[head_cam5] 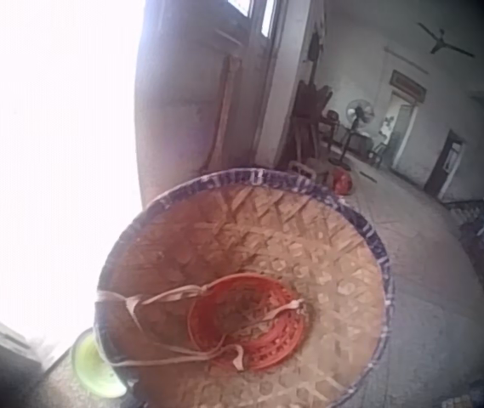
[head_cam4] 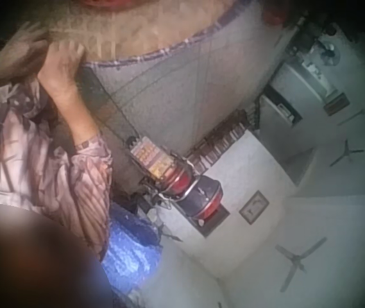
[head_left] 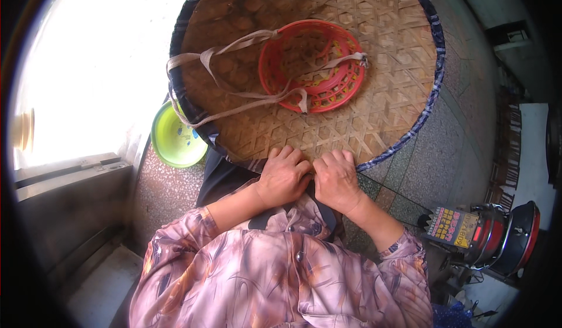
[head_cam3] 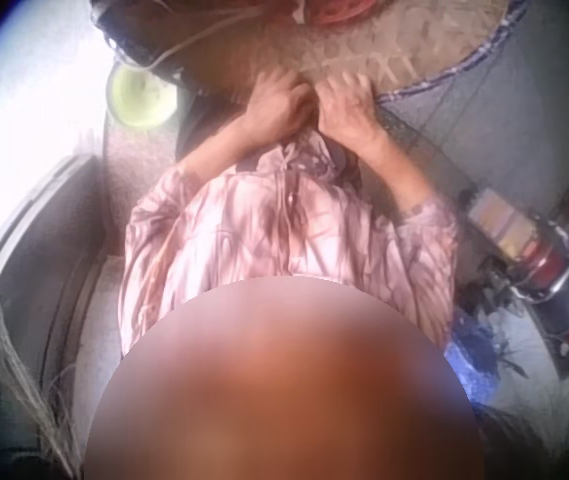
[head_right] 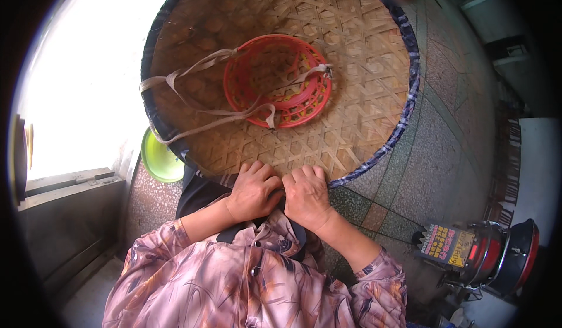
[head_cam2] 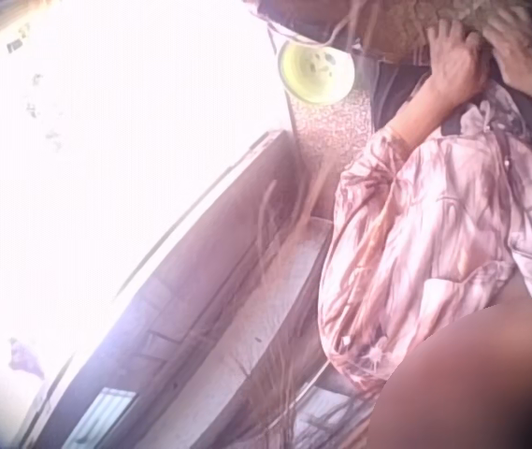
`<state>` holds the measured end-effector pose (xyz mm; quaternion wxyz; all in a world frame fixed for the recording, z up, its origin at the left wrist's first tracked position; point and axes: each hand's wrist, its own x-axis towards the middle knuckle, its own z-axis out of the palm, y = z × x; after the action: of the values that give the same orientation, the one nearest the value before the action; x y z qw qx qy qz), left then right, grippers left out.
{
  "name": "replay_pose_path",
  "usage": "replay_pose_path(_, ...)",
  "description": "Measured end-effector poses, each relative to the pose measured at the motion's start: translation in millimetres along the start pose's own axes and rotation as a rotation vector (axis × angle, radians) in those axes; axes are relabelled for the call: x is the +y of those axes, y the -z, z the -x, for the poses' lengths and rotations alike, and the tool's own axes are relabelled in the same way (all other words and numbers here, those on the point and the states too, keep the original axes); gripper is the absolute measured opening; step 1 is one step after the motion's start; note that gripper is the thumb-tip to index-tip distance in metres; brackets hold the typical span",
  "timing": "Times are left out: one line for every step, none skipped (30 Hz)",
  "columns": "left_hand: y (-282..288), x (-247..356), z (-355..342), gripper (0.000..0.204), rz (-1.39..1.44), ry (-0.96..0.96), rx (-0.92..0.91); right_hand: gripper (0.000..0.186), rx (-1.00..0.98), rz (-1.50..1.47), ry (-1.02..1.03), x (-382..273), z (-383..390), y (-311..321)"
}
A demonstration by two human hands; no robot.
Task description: Repairing the woven edge of a bamboo hat using a needle and thread.
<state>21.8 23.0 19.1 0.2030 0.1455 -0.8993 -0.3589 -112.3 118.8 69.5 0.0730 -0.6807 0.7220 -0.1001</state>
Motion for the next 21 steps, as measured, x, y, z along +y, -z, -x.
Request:
replay_pose_path(-1,0,-1,0.018,0.004,-0.005,-0.002,0.007,-0.024,-0.001,-0.008,1,1,2)
replay_pose_path(-2,1,-1,0.019,0.010,-0.002,0.004,0.006,-0.049,-0.002,-0.018,2,2,5)
replay_pose_path(-3,2,-2,0.019,0.014,0.004,0.010,0.006,-0.052,0.000,-0.020,4,2,9)
replay_pose_path(-3,1,-1,0.019,0.018,0.004,0.009,0.005,0.070,-0.160,-0.048,10,4,15)
replay_pose_path(-2,0,0,0.019,0.019,0.013,0.001,0.005,0.192,-0.319,-0.075,15,7,23)
replay_pose_path(-3,0,0,0.020,0.023,0.020,-0.006,0.009,0.254,-0.403,-0.173,21,13,35)
replay_pose_path(-3,1,-1,0.020,0.030,0.016,-0.009,0.009,0.321,-0.483,-0.265,25,24,41)
replay_pose_path(-4,2,-2,0.020,0.037,0.012,-0.013,0.009,0.313,-0.576,-0.360,27,35,44)
replay_pose_path(-5,3,-3,0.020,0.045,0.007,-0.018,0.009,0.307,-0.667,-0.456,26,45,45)
replay_pose_path(-7,2,-4,0.020,0.051,0.003,-0.021,0.009,0.308,-0.663,-0.463,23,53,43)
replay_pose_path(-8,1,-4,0.019,0.072,-0.011,-0.030,0.011,0.239,-0.785,-0.544,21,61,40)
replay_pose_path(-10,1,-4,0.019,0.092,-0.024,-0.038,0.013,0.168,-0.908,-0.625,19,69,37)
replay_pose_path(-10,1,-4,0.019,0.096,-0.027,-0.040,0.013,0.170,-0.905,-0.630,15,73,35)
replay_pose_path(-10,2,-4,0.018,0.101,-0.006,-0.052,0.013,0.160,-1.046,-0.682,9,75,31)
replay_pose_path(-10,2,-5,0.017,0.105,0.014,-0.063,0.013,0.151,-1.186,-0.732,4,75,28)
replay_pose_path(-9,4,-6,0.017,0.107,0.010,-0.064,0.014,0.113,-1.154,-0.767,1,75,28)
replay_pose_path(-8,6,-7,0.016,0.129,0.016,-0.048,0.014,0.116,-1.152,-0.769,1,77,26)
replay_pose_path(-7,7,-7,0.015,0.149,0.022,-0.034,0.013,0.071,-1.100,-0.749,1,79,21)
replay_pose_path(-6,8,-8,0.015,0.149,0.018,-0.038,0.012,0.026,-1.047,-0.730,1,81,17)
replay_pose_path(-5,9,-8,0.013,0.149,0.024,-0.033,0.010,0.004,-1.060,-0.743,0,82,13)
replay_pose_path(-6,9,-9,0.011,0.150,0.029,-0.027,0.010,0.008,-1.059,-0.747,-5,80,11)
